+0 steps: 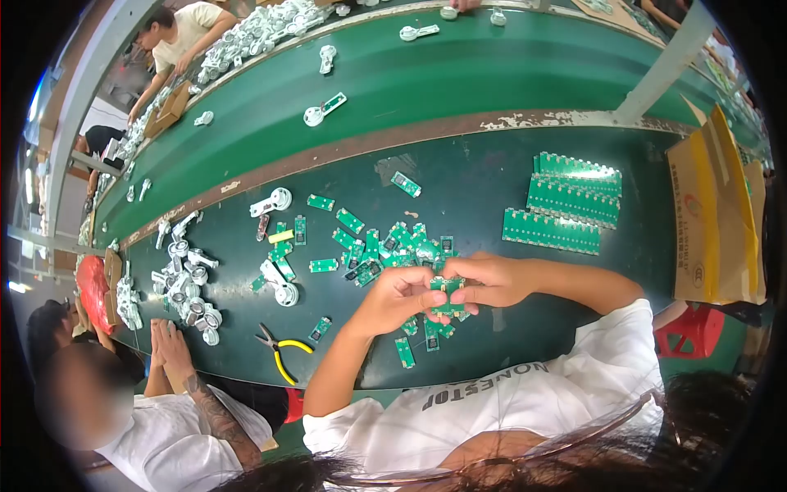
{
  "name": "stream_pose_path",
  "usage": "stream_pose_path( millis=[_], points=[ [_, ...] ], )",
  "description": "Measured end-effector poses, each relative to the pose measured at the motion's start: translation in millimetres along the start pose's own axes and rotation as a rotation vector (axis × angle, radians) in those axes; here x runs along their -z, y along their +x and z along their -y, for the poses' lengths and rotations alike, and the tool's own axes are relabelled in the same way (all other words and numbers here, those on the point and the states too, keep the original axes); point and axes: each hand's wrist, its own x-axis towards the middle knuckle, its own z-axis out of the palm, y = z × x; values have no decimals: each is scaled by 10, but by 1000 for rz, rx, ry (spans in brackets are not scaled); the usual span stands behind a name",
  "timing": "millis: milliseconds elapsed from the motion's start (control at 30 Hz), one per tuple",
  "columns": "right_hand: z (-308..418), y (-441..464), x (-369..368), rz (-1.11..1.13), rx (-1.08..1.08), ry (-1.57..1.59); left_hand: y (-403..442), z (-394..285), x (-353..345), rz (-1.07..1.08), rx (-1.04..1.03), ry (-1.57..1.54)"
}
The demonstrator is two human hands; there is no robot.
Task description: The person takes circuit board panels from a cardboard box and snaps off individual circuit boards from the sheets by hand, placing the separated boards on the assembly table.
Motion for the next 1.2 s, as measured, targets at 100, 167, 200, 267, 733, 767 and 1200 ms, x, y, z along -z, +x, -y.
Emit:
stream_pose_path(
  millis=[100,167,200,267,733,767,1200],
  points=[
    [-17,-2,-4,18,1,-33,5,7,-4,33,15,-39],
    [-51,-3,-22,-2,27,54,9,-7,-21,29,21,-42],
    [-69,-1,-10,-4,25,55,1,-50,-21,45,60,-34],
    [-112,6,46,-15,99,-232,-54,-133,8,6,92,127],
    [-152,4,-105,-408,209,-1121,-478,-1788,-428,-414,-868,877],
    [-178,12,-118,-393,253,-1113,-572,-2016,-542,-290,-962,733],
    [-237,-30,-168,-341,288,-983,-599,-2001,-905,-138,-1084,377]
  ],
)
